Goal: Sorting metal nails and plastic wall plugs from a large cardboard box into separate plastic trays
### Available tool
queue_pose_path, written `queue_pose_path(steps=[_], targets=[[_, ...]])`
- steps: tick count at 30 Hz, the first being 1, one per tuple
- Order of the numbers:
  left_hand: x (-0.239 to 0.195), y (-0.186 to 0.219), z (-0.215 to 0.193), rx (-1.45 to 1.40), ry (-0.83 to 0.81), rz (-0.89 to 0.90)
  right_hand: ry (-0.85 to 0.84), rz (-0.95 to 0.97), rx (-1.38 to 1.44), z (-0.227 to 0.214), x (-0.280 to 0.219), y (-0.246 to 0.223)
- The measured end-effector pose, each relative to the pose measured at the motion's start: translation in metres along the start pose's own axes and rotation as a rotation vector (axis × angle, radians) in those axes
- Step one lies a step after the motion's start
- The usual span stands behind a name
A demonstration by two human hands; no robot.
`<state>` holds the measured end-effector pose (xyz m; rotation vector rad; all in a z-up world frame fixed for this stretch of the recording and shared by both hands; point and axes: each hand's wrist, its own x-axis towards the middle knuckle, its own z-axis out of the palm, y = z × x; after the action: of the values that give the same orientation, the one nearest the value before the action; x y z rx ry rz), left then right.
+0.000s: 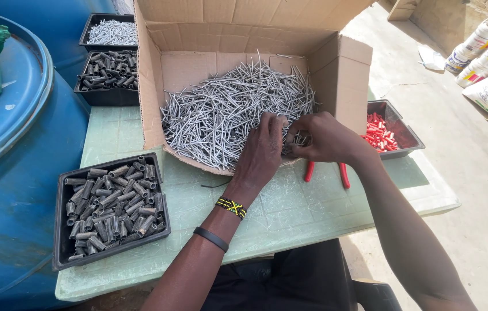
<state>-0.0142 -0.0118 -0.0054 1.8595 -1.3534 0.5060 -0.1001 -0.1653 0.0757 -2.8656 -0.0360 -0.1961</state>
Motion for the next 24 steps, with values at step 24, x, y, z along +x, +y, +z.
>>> queue_pose_path(steps=[24], targets=[[-0.004, -0.025, 0.043, 0.32, 0.113, 0.014, 0.41, -0.176, 0.9, -0.004, -0.022, -0.056]])
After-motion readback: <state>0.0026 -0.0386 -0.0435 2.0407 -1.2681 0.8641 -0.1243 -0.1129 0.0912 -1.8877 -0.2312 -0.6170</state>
